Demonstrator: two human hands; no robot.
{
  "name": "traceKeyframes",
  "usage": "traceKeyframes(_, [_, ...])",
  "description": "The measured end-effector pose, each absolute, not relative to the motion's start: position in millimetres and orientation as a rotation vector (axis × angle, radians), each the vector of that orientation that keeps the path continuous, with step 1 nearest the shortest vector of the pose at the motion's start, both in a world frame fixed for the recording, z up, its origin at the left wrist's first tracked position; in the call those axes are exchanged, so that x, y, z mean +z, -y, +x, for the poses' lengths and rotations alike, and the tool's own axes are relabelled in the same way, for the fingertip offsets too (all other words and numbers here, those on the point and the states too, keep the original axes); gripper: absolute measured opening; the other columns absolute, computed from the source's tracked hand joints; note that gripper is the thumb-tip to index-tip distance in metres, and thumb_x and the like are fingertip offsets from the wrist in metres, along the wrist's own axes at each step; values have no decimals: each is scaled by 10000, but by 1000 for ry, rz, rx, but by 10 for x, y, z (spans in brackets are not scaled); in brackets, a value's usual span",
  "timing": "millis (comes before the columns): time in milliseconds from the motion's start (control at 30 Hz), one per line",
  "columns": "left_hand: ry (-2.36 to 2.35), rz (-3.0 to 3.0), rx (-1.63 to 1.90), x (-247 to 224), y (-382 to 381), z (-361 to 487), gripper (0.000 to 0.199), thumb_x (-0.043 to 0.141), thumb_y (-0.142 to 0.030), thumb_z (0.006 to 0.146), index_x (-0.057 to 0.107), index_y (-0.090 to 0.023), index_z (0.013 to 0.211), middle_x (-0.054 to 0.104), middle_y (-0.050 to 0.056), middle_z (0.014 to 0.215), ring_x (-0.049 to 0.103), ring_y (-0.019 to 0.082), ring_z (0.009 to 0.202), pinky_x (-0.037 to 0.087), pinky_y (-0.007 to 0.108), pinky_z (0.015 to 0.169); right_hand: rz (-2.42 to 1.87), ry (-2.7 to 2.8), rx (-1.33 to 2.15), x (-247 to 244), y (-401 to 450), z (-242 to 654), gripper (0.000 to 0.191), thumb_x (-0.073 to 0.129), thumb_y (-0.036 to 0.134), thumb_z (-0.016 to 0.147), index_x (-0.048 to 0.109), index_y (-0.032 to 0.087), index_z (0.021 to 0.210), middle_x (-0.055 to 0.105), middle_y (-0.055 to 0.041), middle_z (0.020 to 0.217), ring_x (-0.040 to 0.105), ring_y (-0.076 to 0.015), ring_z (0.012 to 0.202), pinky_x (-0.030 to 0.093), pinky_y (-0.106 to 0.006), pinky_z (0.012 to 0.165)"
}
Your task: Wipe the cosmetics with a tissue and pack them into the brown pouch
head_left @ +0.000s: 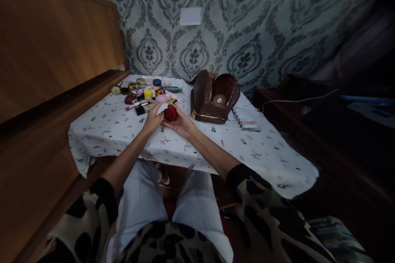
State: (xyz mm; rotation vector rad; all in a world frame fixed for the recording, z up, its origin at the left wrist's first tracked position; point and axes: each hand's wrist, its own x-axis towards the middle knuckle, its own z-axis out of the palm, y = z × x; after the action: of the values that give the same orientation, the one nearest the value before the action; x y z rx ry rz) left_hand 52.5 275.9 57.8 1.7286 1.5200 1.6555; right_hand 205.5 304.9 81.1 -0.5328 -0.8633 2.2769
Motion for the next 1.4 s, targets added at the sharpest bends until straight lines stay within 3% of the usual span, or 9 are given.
traceKeyframes(133, [-1572,2059,1525,611,-2666,649,646,498,-192,868,330,-111,1486,404,168,1514,378,267,1397,275,432,1173,-554,782,2249,825,-3066,2056,426,310,478,1019,627,206,936,712,3,734,646,-134,616,572,-264,637])
traceKeyframes(233, [-1601,2261,1386,640,-2590,770,679,470,-216,902,227,-138,1531,306,161,1567,280,263,1450,233,446,1193,-542,717,2266,819,-3110,2068,463,289,516,1014,621,216,897,698,17,686,607,-122,550,538,-234,577])
traceKeyframes(400, [-1658,2388,1335,676,-2519,844,567,436,-89,867,460,-223,1417,329,99,1542,301,257,1431,301,445,1162,-540,594,2266,807,-3179,2100,463,281,524,1009,603,232,846,677,32,609,583,-147,491,506,-253,499])
traceKeyframes(533, [-1813,2295,1443,710,-2502,846,363,475,-118,875,630,-174,1199,547,121,1235,531,254,1169,447,404,1008,-496,541,2274,798,-3199,2112,486,274,520,1007,622,204,886,708,-11,671,622,-157,567,535,-263,546])
traceKeyframes(667, [-1923,2161,1556,735,-2508,846,218,491,-172,900,624,-146,1070,598,107,1034,572,246,1001,464,380,920,-464,580,2312,789,-3189,2110,473,302,522,1000,628,188,923,698,-29,671,623,-162,577,556,-278,582])
traceKeyframes(1000, [-1772,1981,1761,770,-2546,750,166,472,-183,897,566,-170,1033,640,76,1017,589,207,981,457,324,898,-472,771,2281,819,-3109,2098,271,453,406,990,632,204,979,735,0,780,661,-143,626,574,-271,616])
traceKeyframes(1167, [-1718,1984,1783,776,-2544,705,304,454,-177,869,604,-162,1133,622,110,1167,549,231,1129,406,380,1028,-498,873,2115,784,-3078,2057,97,624,291,902,632,195,913,720,8,774,643,-113,635,542,-215,619])
traceKeyframes(1267, [-1648,1769,1781,759,-2568,656,365,452,-146,803,650,-167,1109,634,100,1196,533,241,1177,354,410,1091,-481,994,2043,768,-3020,2049,211,769,272,761,606,195,871,705,16,789,646,-118,679,523,-216,628])
traceKeyframes(1400, [-1493,1486,1683,751,-2604,579,289,522,-213,714,708,-150,925,717,71,959,622,250,1010,450,392,987,-347,1192,1987,796,-2909,2043,424,863,339,612,612,210,928,673,23,890,629,-122,791,499,-220,724])
